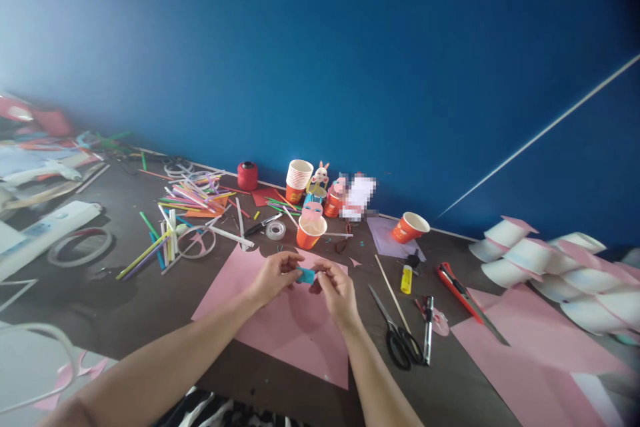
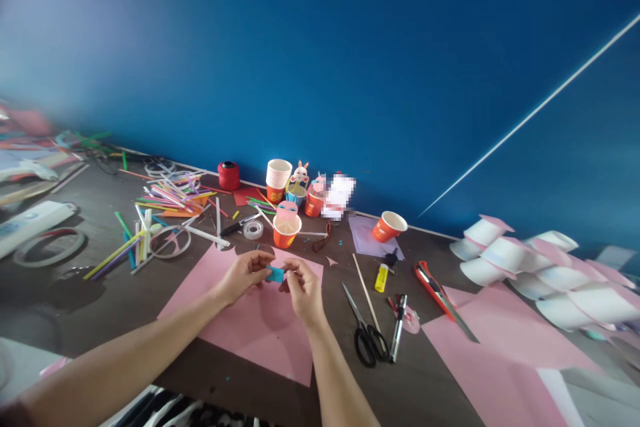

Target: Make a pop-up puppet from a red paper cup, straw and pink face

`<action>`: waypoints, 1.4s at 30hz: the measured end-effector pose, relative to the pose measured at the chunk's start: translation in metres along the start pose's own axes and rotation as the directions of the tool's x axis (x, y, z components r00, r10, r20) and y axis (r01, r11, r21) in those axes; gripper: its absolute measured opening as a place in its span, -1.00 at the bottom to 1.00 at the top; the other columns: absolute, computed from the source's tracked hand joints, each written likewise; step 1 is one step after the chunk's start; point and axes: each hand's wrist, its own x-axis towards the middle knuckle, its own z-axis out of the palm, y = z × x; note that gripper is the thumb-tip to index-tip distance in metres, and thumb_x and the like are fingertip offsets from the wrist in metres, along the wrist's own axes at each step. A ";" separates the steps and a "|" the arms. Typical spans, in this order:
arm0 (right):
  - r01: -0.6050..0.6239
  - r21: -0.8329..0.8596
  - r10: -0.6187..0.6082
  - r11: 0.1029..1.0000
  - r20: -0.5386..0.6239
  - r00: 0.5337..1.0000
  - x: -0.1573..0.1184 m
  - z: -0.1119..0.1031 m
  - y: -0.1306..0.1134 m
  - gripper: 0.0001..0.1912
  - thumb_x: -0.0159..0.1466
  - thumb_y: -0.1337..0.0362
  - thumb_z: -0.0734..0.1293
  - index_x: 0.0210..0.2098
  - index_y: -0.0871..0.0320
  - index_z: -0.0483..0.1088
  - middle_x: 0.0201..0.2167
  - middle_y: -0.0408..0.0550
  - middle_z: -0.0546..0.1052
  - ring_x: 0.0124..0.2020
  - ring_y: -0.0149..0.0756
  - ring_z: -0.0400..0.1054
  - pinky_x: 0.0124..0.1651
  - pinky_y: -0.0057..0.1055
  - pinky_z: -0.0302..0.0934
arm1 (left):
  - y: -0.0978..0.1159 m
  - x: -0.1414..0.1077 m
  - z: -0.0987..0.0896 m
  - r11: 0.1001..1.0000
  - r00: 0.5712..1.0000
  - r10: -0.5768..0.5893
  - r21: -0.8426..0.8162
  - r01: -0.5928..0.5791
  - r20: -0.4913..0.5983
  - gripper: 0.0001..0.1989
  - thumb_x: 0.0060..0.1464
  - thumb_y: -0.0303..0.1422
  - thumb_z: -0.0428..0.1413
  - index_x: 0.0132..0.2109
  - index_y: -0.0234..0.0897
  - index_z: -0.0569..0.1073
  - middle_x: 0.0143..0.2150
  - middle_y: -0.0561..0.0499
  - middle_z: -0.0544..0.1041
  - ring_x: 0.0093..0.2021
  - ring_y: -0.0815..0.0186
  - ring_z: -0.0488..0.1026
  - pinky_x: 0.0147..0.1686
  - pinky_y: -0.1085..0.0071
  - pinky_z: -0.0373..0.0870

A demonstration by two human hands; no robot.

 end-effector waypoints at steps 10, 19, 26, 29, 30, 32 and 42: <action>-0.082 -0.058 0.084 0.995 0.030 0.996 0.003 0.000 -0.004 -0.81 0.08 0.17 0.31 -0.43 0.18 0.33 -0.71 -0.22 0.33 -0.68 -0.46 0.20 -0.59 -0.51 0.12 | 0.000 -0.002 0.000 0.980 0.993 0.114 0.163 -0.111 -0.008 -0.72 -0.10 -0.36 0.09 -0.18 -0.36 0.37 -0.39 -0.01 0.41 -0.41 0.37 0.38 -0.52 0.50 0.33; -0.068 -0.083 0.070 0.994 0.027 0.997 0.003 0.000 -0.004 -0.86 0.08 0.21 0.30 -0.46 0.17 0.33 -0.70 -0.23 0.32 -0.67 -0.46 0.20 -0.57 -0.51 0.12 | -0.002 0.000 -0.001 0.964 0.992 0.125 0.236 -0.123 0.009 -0.70 -0.12 -0.37 0.10 -0.16 -0.35 0.41 -0.39 -0.01 0.44 -0.40 0.37 0.38 -0.48 0.51 0.29; -0.042 -0.112 0.047 0.993 0.044 0.998 0.002 -0.001 -0.003 -0.84 0.10 0.20 0.29 -0.46 0.17 0.34 -0.67 -0.21 0.34 -0.65 -0.46 0.21 -0.57 -0.52 0.12 | 0.001 -0.002 0.001 0.955 0.997 0.068 0.287 -0.078 0.046 -0.78 -0.05 -0.29 0.07 -0.33 -0.38 0.46 -0.62 0.05 0.40 -0.63 0.44 0.31 -0.61 0.54 0.18; -0.047 -0.101 0.052 0.994 0.047 0.998 0.002 -0.001 -0.003 -0.83 0.09 0.18 0.29 -0.44 0.17 0.35 -0.67 -0.21 0.35 -0.66 -0.47 0.21 -0.58 -0.52 0.13 | 0.002 -0.002 0.001 0.974 0.999 0.021 0.222 -0.031 0.047 -0.79 -0.06 -0.27 0.07 -0.40 -0.37 0.44 -0.68 0.08 0.37 -0.67 0.46 0.28 -0.66 0.56 0.13; -0.052 -0.088 0.056 0.995 0.050 0.997 0.002 -0.001 -0.002 -0.83 0.09 0.18 0.29 -0.43 0.18 0.36 -0.67 -0.20 0.35 -0.66 -0.47 0.21 -0.58 -0.53 0.13 | 0.002 -0.002 0.001 0.983 0.999 -0.004 0.186 -0.003 0.038 -0.78 -0.06 -0.26 0.07 -0.42 -0.37 0.43 -0.68 0.09 0.36 -0.69 0.47 0.27 -0.67 0.57 0.12; -0.061 -0.053 0.064 0.997 0.054 0.996 0.002 -0.001 -0.002 -0.81 0.10 0.17 0.28 -0.40 0.19 0.36 -0.66 -0.20 0.36 -0.67 -0.48 0.20 -0.59 -0.53 0.13 | 0.004 -0.002 0.001 0.991 0.998 -0.055 0.120 0.053 0.014 -0.77 -0.07 -0.23 0.08 -0.44 -0.36 0.41 -0.69 0.11 0.35 -0.71 0.49 0.25 -0.70 0.57 0.10; -0.072 -0.115 0.082 0.991 0.084 0.993 0.002 0.000 0.001 -0.85 0.09 0.21 0.30 -0.48 0.19 0.33 -0.64 -0.20 0.33 -0.66 -0.51 0.14 -0.62 -0.56 0.04 | 0.007 -0.002 0.002 0.994 1.000 -0.028 0.102 0.029 -0.009 -0.77 -0.06 -0.25 0.07 -0.46 -0.37 0.38 -0.68 0.10 0.36 -0.67 0.45 0.31 -0.67 0.57 0.16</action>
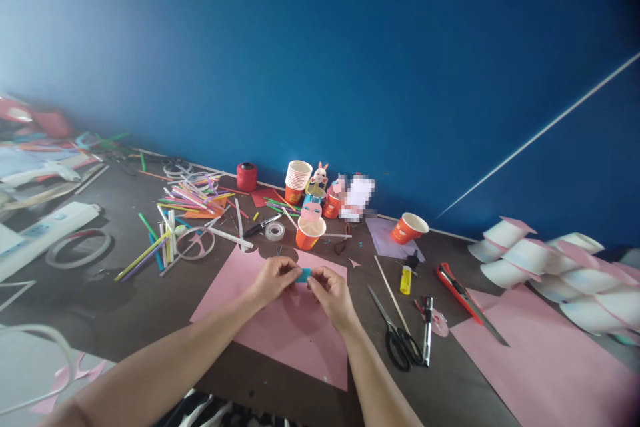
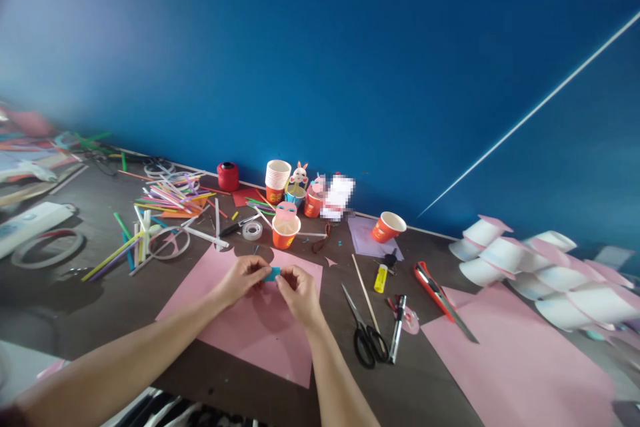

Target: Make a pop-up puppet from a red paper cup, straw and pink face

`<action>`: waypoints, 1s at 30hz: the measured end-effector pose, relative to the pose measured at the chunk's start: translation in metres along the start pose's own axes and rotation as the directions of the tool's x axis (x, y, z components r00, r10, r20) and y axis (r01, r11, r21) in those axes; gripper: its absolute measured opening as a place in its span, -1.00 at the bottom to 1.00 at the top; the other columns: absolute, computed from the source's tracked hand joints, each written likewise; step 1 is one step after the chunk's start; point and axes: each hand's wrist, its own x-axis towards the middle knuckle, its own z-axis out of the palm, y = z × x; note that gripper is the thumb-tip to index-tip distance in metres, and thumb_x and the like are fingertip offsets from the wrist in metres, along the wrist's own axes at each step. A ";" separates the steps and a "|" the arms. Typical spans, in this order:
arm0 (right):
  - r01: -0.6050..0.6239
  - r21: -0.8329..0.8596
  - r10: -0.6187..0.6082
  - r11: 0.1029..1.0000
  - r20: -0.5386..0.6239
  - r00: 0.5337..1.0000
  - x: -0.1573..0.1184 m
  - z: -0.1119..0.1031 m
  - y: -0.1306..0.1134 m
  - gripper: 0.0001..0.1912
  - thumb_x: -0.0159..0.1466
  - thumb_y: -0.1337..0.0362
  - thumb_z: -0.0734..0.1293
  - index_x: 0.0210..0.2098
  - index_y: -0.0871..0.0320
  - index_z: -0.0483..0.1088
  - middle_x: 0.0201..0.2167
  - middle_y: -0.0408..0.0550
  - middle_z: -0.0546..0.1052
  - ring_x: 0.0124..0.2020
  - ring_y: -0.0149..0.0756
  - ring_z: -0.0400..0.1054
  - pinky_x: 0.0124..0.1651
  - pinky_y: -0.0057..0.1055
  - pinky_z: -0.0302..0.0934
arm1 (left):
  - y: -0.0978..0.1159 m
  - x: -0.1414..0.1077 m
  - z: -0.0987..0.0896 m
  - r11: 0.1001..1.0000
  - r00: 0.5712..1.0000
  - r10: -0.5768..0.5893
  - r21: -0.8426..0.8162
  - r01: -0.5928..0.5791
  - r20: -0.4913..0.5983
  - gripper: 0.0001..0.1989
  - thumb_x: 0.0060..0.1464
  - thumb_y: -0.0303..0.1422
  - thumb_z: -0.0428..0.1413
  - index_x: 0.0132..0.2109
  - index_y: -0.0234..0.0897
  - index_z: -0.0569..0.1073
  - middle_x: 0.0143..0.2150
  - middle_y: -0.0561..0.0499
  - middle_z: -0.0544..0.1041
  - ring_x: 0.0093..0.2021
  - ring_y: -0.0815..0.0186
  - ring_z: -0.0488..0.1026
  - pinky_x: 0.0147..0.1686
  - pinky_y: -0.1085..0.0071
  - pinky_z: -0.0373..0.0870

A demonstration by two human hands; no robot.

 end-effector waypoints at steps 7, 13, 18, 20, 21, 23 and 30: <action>0.006 -0.045 -0.006 0.999 0.009 1.000 0.000 -0.001 0.000 -0.82 0.10 0.22 0.27 -0.56 0.17 0.27 -0.67 -0.22 0.27 -0.66 -0.49 0.10 -0.61 -0.54 -0.01 | -0.001 0.000 0.000 0.995 0.998 0.065 0.075 -0.067 0.024 -0.77 -0.07 -0.27 0.08 -0.34 -0.38 0.44 -0.53 0.04 0.42 -0.61 0.46 0.30 -0.63 0.56 0.19; 0.074 -0.085 -0.070 0.994 0.048 0.996 -0.002 0.000 -0.001 -0.82 0.13 0.25 0.26 -0.55 0.18 0.25 -0.63 -0.22 0.23 -0.60 -0.48 0.08 -0.55 -0.53 -0.01 | -0.003 0.000 0.001 0.983 0.992 0.123 0.129 -0.127 0.040 -0.79 -0.06 -0.30 0.07 -0.42 -0.39 0.46 -0.53 0.01 0.44 -0.54 0.42 0.33 -0.53 0.53 0.24; 0.097 -0.111 -0.087 0.989 0.096 0.992 -0.001 0.000 0.004 -0.82 0.16 0.23 0.24 -0.51 0.19 0.25 -0.60 -0.20 0.23 -0.56 -0.46 0.08 -0.50 -0.52 0.00 | -0.003 -0.001 0.000 0.967 0.990 0.137 0.212 -0.140 0.030 -0.83 -0.06 -0.35 0.05 -0.42 -0.39 0.46 -0.53 0.01 0.45 -0.52 0.43 0.32 -0.52 0.54 0.20; 0.109 -0.128 -0.095 0.986 0.107 0.990 0.000 -0.001 0.006 -0.81 0.16 0.23 0.23 -0.52 0.19 0.25 -0.60 -0.19 0.22 -0.55 -0.44 0.08 -0.49 -0.52 0.00 | -0.004 -0.002 0.000 0.959 0.988 0.148 0.239 -0.153 0.040 -0.84 -0.06 -0.36 0.05 -0.41 -0.38 0.47 -0.52 0.01 0.45 -0.50 0.43 0.32 -0.51 0.55 0.19; 0.113 -0.135 -0.098 0.984 0.113 0.989 0.000 -0.001 0.007 -0.81 0.17 0.23 0.23 -0.52 0.19 0.24 -0.60 -0.19 0.21 -0.54 -0.44 0.08 -0.49 -0.52 0.00 | -0.004 -0.002 0.000 0.957 0.987 0.153 0.243 -0.159 0.045 -0.84 -0.07 -0.37 0.05 -0.41 -0.38 0.47 -0.52 0.02 0.45 -0.50 0.43 0.32 -0.51 0.55 0.19; 0.119 -0.143 -0.101 0.983 0.123 0.987 0.000 -0.002 0.007 -0.81 0.17 0.23 0.22 -0.51 0.19 0.25 -0.59 -0.18 0.22 -0.54 -0.43 0.08 -0.48 -0.51 0.00 | -0.004 -0.003 0.000 0.954 0.986 0.156 0.252 -0.165 0.054 -0.85 -0.07 -0.38 0.05 -0.40 -0.38 0.47 -0.52 0.02 0.46 -0.50 0.44 0.32 -0.52 0.56 0.17; 0.146 -0.196 -0.126 0.970 0.109 0.986 0.000 0.000 0.007 -0.80 0.18 0.26 0.20 -0.55 0.19 0.23 -0.62 -0.20 0.19 -0.55 -0.43 0.06 -0.50 -0.51 -0.03 | -0.003 -0.004 0.001 0.941 0.983 0.165 0.286 -0.180 0.073 -0.86 -0.06 -0.40 0.02 -0.43 -0.38 0.44 -0.51 0.01 0.45 -0.50 0.43 0.32 -0.51 0.54 0.20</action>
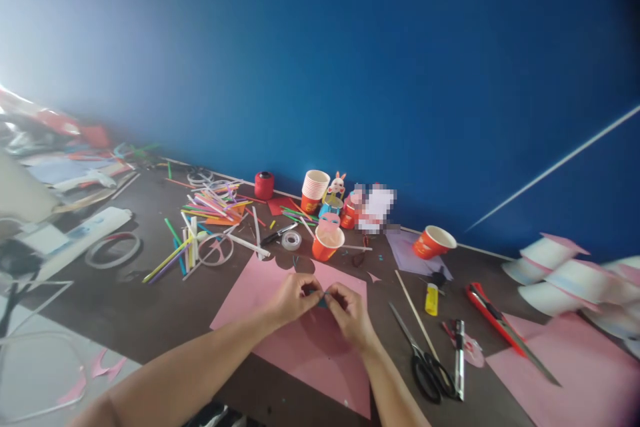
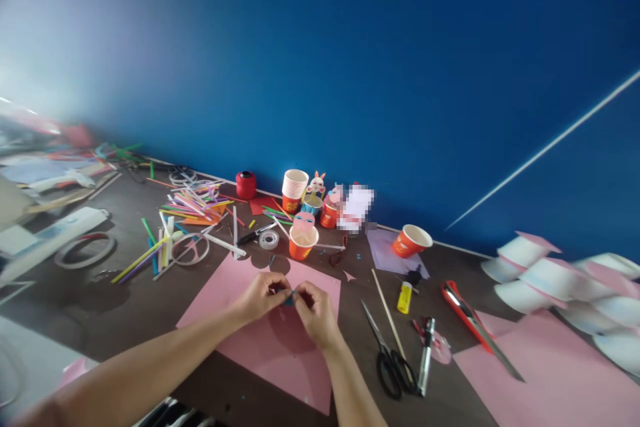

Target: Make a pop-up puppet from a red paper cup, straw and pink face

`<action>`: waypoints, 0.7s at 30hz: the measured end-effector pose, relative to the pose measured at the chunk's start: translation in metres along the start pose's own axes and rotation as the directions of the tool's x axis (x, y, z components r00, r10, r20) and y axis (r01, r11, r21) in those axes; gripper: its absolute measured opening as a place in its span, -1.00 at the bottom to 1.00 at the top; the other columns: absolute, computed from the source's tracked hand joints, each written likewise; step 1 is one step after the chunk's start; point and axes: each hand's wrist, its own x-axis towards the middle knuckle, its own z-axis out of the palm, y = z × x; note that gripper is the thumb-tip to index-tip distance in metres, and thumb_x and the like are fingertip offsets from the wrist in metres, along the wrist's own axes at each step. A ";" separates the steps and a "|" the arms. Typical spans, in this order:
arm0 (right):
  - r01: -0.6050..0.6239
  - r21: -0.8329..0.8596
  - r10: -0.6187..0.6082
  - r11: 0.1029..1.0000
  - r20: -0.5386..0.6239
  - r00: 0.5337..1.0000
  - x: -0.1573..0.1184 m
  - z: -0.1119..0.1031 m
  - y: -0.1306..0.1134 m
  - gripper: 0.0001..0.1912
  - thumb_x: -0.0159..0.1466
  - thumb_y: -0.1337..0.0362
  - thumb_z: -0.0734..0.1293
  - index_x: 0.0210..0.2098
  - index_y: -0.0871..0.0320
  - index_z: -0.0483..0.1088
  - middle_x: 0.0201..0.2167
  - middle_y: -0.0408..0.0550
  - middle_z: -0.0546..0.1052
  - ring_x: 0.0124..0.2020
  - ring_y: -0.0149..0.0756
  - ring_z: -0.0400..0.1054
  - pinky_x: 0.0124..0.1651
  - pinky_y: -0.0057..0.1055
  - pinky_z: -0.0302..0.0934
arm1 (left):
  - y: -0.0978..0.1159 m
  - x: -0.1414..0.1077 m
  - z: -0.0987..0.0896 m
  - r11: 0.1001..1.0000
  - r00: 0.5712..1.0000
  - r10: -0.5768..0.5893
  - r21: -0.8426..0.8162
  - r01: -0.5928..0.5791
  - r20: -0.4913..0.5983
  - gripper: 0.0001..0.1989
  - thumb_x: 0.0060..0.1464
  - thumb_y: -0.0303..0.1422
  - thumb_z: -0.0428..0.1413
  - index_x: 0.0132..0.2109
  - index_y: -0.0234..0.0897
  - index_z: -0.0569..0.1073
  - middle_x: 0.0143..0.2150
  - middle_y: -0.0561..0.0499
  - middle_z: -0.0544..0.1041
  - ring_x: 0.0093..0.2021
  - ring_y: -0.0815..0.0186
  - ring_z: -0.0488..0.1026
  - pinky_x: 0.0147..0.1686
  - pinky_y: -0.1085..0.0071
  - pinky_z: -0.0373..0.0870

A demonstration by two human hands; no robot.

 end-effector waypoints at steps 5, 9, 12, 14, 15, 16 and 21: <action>0.012 0.001 -0.012 1.000 -0.018 1.000 -0.001 0.001 -0.002 -0.82 0.17 0.29 0.19 -0.55 0.19 0.23 -0.62 -0.20 0.20 -0.55 -0.44 0.07 -0.50 -0.52 -0.02 | -0.002 0.000 -0.001 1.000 1.000 0.001 -0.011 -0.001 0.028 -0.85 -0.04 -0.38 0.00 -0.39 -0.36 0.42 -0.50 0.03 0.43 -0.49 0.41 0.33 -0.53 0.55 0.19; 0.015 0.016 -0.015 1.000 -0.017 1.000 -0.002 0.001 -0.003 -0.83 0.16 0.30 0.20 -0.54 0.19 0.23 -0.61 -0.20 0.21 -0.55 -0.45 0.08 -0.50 -0.53 -0.01 | -0.003 0.000 0.000 1.000 0.999 0.003 0.009 -0.004 0.039 -0.86 -0.04 -0.38 0.00 -0.43 -0.37 0.40 -0.53 0.04 0.41 -0.50 0.42 0.31 -0.53 0.55 0.18; 0.017 0.015 -0.017 1.000 -0.016 1.000 -0.002 0.000 -0.004 -0.83 0.15 0.32 0.19 -0.56 0.19 0.22 -0.62 -0.21 0.21 -0.57 -0.47 0.07 -0.51 -0.53 -0.02 | -0.003 0.000 0.000 1.000 0.999 0.002 0.015 -0.003 0.050 -0.86 -0.05 -0.39 0.00 -0.43 -0.37 0.40 -0.54 0.05 0.40 -0.51 0.43 0.30 -0.53 0.55 0.18; 0.016 0.015 -0.015 1.000 -0.032 0.999 -0.002 0.000 -0.004 -0.83 0.15 0.33 0.19 -0.57 0.19 0.23 -0.63 -0.22 0.20 -0.58 -0.47 0.07 -0.51 -0.54 -0.02 | -0.002 -0.001 0.001 1.000 0.999 -0.011 -0.007 0.011 0.047 -0.86 -0.04 -0.37 0.00 -0.42 -0.37 0.40 -0.53 0.04 0.41 -0.51 0.43 0.31 -0.53 0.55 0.19; 0.015 0.018 -0.014 1.000 -0.046 0.999 -0.002 0.000 -0.005 -0.83 0.15 0.33 0.19 -0.57 0.19 0.23 -0.63 -0.22 0.21 -0.58 -0.48 0.07 -0.52 -0.54 -0.02 | -0.002 -0.001 0.001 0.999 0.999 -0.024 -0.023 0.025 0.046 -0.85 -0.04 -0.36 0.01 -0.41 -0.37 0.40 -0.52 0.04 0.41 -0.53 0.43 0.32 -0.54 0.54 0.20; 0.015 0.023 -0.013 1.000 -0.062 0.998 -0.002 -0.001 -0.005 -0.83 0.15 0.33 0.19 -0.56 0.19 0.23 -0.63 -0.22 0.21 -0.58 -0.48 0.07 -0.52 -0.54 -0.01 | -0.001 -0.001 0.001 0.998 0.998 -0.039 -0.039 0.040 0.046 -0.84 -0.04 -0.35 0.01 -0.40 -0.37 0.40 -0.51 0.04 0.41 -0.54 0.43 0.32 -0.55 0.54 0.20; 0.016 0.053 -0.011 0.998 -0.087 0.996 -0.003 -0.001 -0.010 -0.84 0.16 0.31 0.19 -0.54 0.19 0.23 -0.62 -0.21 0.23 -0.57 -0.47 0.10 -0.51 -0.54 0.01 | -0.001 0.000 0.000 0.999 0.999 -0.042 -0.023 0.042 0.016 -0.86 -0.06 -0.36 0.02 -0.41 -0.36 0.40 -0.56 0.07 0.37 -0.58 0.44 0.29 -0.57 0.54 0.18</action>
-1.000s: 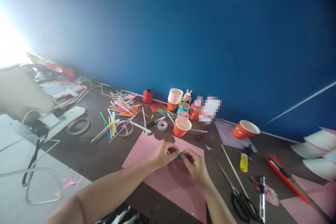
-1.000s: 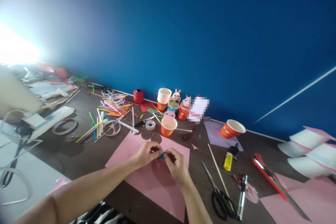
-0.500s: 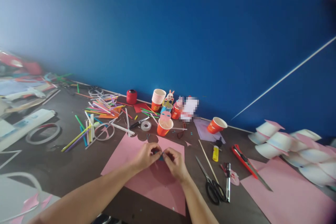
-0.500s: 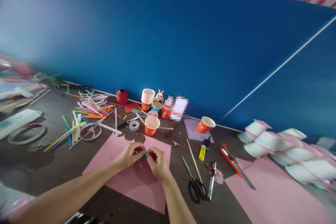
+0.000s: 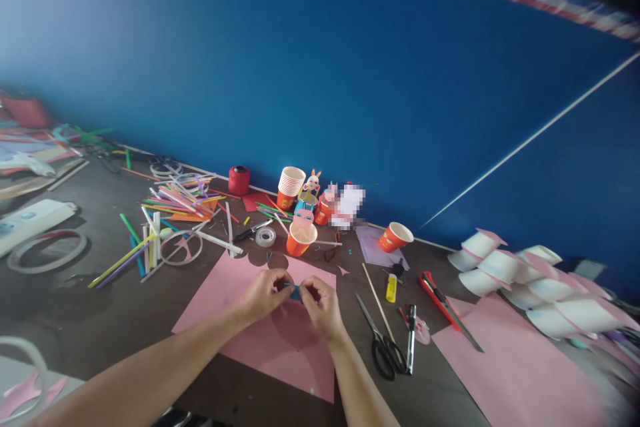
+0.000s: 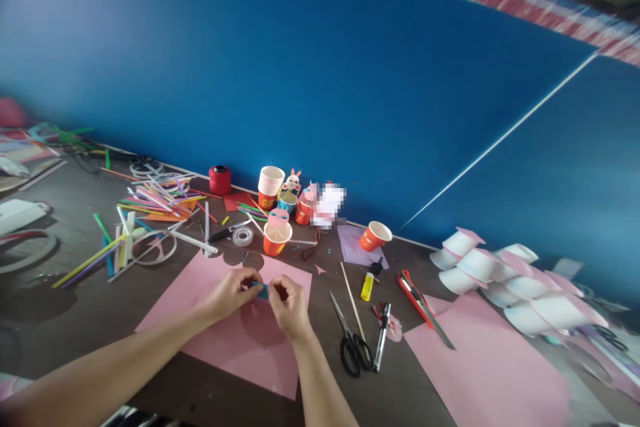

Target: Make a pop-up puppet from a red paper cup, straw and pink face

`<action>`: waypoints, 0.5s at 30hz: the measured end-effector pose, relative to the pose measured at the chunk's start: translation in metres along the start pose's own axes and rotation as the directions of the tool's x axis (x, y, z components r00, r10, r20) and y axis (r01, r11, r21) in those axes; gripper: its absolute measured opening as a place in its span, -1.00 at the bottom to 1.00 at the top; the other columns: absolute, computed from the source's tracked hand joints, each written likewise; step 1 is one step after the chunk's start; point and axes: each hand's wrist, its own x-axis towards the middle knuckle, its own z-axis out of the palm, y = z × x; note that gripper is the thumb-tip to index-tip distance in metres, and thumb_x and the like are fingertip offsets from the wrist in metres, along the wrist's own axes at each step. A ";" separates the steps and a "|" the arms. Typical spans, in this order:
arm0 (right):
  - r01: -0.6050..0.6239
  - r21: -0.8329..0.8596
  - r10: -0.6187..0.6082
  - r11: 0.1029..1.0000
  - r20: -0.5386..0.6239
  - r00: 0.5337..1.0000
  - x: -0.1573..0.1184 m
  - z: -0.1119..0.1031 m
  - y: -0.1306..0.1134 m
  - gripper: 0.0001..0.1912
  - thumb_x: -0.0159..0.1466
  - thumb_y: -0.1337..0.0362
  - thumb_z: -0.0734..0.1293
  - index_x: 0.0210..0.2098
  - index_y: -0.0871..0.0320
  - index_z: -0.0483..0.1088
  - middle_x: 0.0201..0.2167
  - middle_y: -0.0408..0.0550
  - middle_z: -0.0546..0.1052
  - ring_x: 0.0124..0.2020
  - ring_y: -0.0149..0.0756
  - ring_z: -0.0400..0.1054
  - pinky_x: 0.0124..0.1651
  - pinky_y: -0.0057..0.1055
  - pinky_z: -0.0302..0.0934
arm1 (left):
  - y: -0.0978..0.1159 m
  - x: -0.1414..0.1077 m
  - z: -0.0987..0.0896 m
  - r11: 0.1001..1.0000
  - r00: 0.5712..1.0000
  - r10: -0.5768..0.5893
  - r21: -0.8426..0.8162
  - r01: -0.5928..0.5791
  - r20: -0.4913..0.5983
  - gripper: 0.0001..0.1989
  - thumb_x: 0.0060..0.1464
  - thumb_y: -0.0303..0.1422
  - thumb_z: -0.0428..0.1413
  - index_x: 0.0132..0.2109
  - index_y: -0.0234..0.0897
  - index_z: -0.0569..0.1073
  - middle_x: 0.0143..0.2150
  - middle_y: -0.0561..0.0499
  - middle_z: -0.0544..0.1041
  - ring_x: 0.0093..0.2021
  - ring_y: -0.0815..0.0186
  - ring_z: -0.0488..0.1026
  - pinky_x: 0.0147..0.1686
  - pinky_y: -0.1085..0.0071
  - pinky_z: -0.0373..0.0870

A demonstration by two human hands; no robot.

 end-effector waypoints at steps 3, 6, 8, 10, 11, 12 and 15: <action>-0.003 -0.014 0.003 1.000 0.014 1.000 0.000 0.000 -0.002 -0.86 0.16 0.30 0.20 -0.52 0.19 0.25 -0.60 -0.20 0.25 -0.56 -0.46 0.12 -0.50 -0.54 0.02 | -0.002 0.001 0.000 0.999 0.999 0.032 0.038 -0.031 -0.019 -0.89 -0.08 -0.40 0.02 -0.43 -0.36 0.40 -0.56 0.07 0.38 -0.54 0.44 0.28 -0.54 0.54 0.17; -0.001 -0.033 0.002 0.999 0.016 1.000 0.000 -0.001 -0.003 -0.83 0.16 0.30 0.20 -0.54 0.19 0.24 -0.62 -0.21 0.23 -0.57 -0.47 0.10 -0.51 -0.54 0.01 | -0.004 0.001 0.001 0.999 1.000 0.022 0.045 -0.022 -0.005 -0.89 -0.10 -0.40 0.03 -0.42 -0.36 0.41 -0.55 0.07 0.39 -0.55 0.45 0.26 -0.55 0.54 0.16; 0.003 -0.030 -0.003 1.000 0.009 1.000 0.000 -0.001 -0.003 -0.83 0.17 0.30 0.19 -0.55 0.19 0.24 -0.62 -0.22 0.21 -0.58 -0.48 0.08 -0.52 -0.55 0.00 | -0.004 0.001 0.001 0.999 1.000 0.014 0.032 -0.015 0.010 -0.87 -0.09 -0.39 0.02 -0.41 -0.36 0.42 -0.55 0.07 0.38 -0.56 0.46 0.26 -0.56 0.55 0.15; 0.008 -0.020 -0.008 1.000 0.002 1.000 0.000 -0.001 -0.003 -0.83 0.16 0.30 0.19 -0.54 0.19 0.24 -0.62 -0.21 0.22 -0.58 -0.48 0.09 -0.52 -0.55 0.01 | -0.003 0.001 0.001 0.999 1.000 0.021 0.024 -0.021 0.006 -0.86 -0.07 -0.38 0.01 -0.40 -0.36 0.41 -0.56 0.07 0.36 -0.56 0.46 0.25 -0.57 0.55 0.14; 0.010 -0.016 -0.010 1.000 0.003 1.000 0.000 -0.001 -0.003 -0.85 0.16 0.30 0.20 -0.53 0.20 0.25 -0.61 -0.20 0.24 -0.58 -0.48 0.10 -0.52 -0.54 0.01 | -0.003 0.001 0.001 0.999 1.000 0.026 0.023 -0.026 -0.003 -0.86 -0.07 -0.37 0.00 -0.41 -0.36 0.41 -0.57 0.08 0.35 -0.56 0.45 0.25 -0.57 0.55 0.14; 0.010 -0.014 -0.010 1.000 0.006 1.000 0.000 -0.001 -0.003 -0.86 0.15 0.30 0.20 -0.52 0.20 0.26 -0.61 -0.20 0.25 -0.57 -0.47 0.11 -0.52 -0.54 0.02 | -0.002 0.000 0.001 0.999 0.999 0.031 0.023 -0.031 -0.010 -0.86 -0.06 -0.37 0.00 -0.42 -0.36 0.41 -0.58 0.08 0.34 -0.56 0.45 0.25 -0.57 0.55 0.14; 0.007 -0.029 -0.007 1.000 0.014 1.000 0.000 0.000 -0.004 -0.86 0.15 0.29 0.20 -0.52 0.20 0.26 -0.61 -0.19 0.26 -0.57 -0.46 0.12 -0.52 -0.54 0.03 | -0.001 0.000 0.001 0.999 0.999 0.042 0.023 -0.042 -0.013 -0.86 -0.06 -0.38 0.01 -0.43 -0.36 0.41 -0.59 0.08 0.35 -0.56 0.45 0.25 -0.56 0.55 0.14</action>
